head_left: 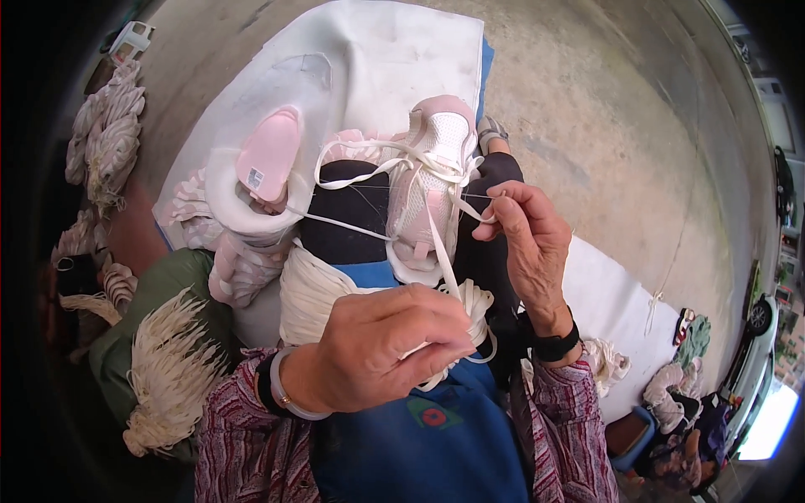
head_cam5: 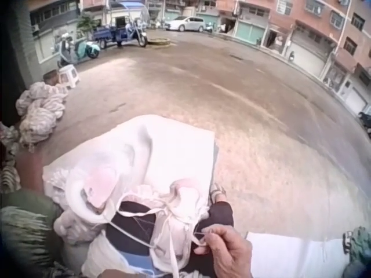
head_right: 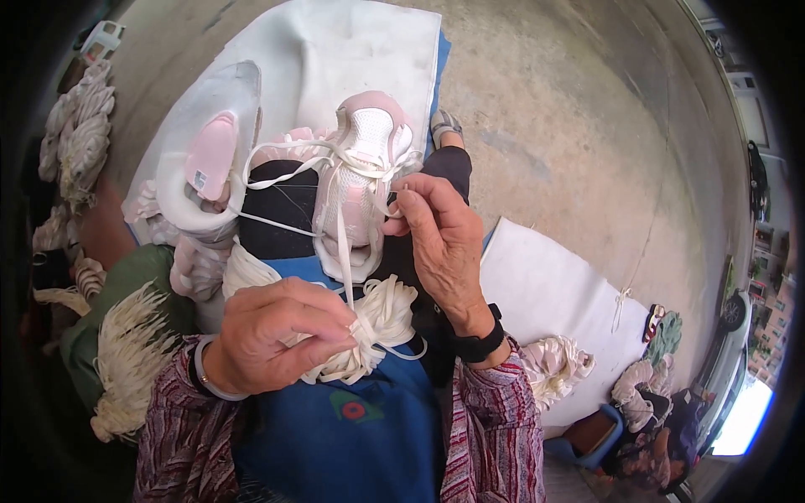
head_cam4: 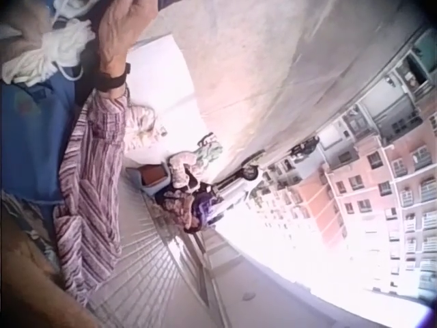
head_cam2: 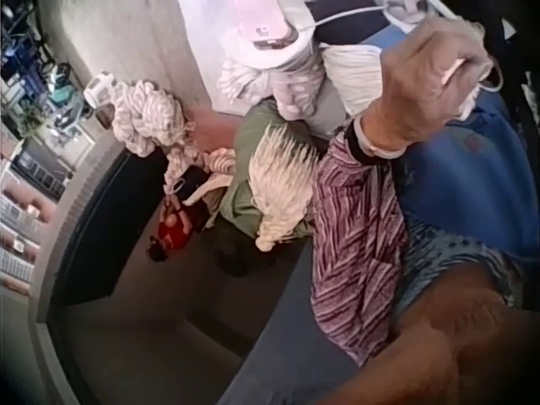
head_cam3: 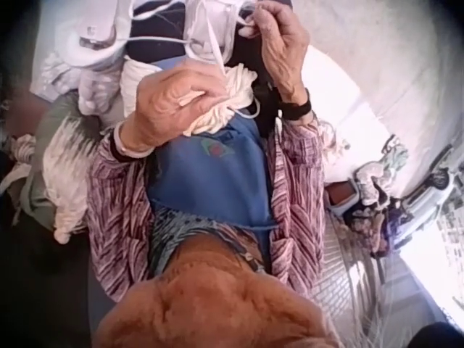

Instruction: Threading white laces through the eyelets of pink and white sneakers.

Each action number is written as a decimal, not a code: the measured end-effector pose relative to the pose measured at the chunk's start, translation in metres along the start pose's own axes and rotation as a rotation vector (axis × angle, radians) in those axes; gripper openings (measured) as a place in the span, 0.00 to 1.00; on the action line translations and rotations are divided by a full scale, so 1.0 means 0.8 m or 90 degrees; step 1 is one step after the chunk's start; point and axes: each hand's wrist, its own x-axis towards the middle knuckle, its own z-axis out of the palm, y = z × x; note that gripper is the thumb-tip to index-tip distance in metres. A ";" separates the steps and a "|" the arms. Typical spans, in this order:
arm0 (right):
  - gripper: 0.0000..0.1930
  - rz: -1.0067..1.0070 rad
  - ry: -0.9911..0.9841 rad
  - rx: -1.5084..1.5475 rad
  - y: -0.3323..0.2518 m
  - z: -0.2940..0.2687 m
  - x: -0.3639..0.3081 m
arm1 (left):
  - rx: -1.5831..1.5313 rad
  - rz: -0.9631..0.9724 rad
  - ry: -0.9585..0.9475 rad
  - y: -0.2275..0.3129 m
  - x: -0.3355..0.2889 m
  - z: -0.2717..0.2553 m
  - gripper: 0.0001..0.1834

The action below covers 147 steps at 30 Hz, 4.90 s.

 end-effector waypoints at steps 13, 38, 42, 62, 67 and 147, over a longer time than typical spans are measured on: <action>0.08 -0.177 -0.453 0.218 -0.114 -0.036 -0.074 | -0.330 0.163 -0.315 0.050 0.005 -0.006 0.09; 0.07 -0.231 -0.494 0.076 -0.146 -0.123 -0.101 | -0.756 -0.501 0.050 -0.094 0.010 0.033 0.17; 0.17 0.086 -0.151 -0.389 -0.063 -0.043 -0.067 | -0.347 -0.526 -0.159 -0.051 0.013 0.013 0.22; 0.08 -0.085 -0.170 -0.656 0.052 0.013 0.029 | -0.287 -0.441 -0.307 -0.008 -0.031 0.012 0.21; 0.12 -0.100 -0.181 -0.666 0.054 0.012 0.019 | -0.267 -0.361 -0.302 -0.009 -0.039 0.022 0.19; 0.16 -0.069 -0.103 -0.637 0.060 0.009 0.096 | -0.071 -0.502 -0.011 -0.083 0.002 -0.019 0.19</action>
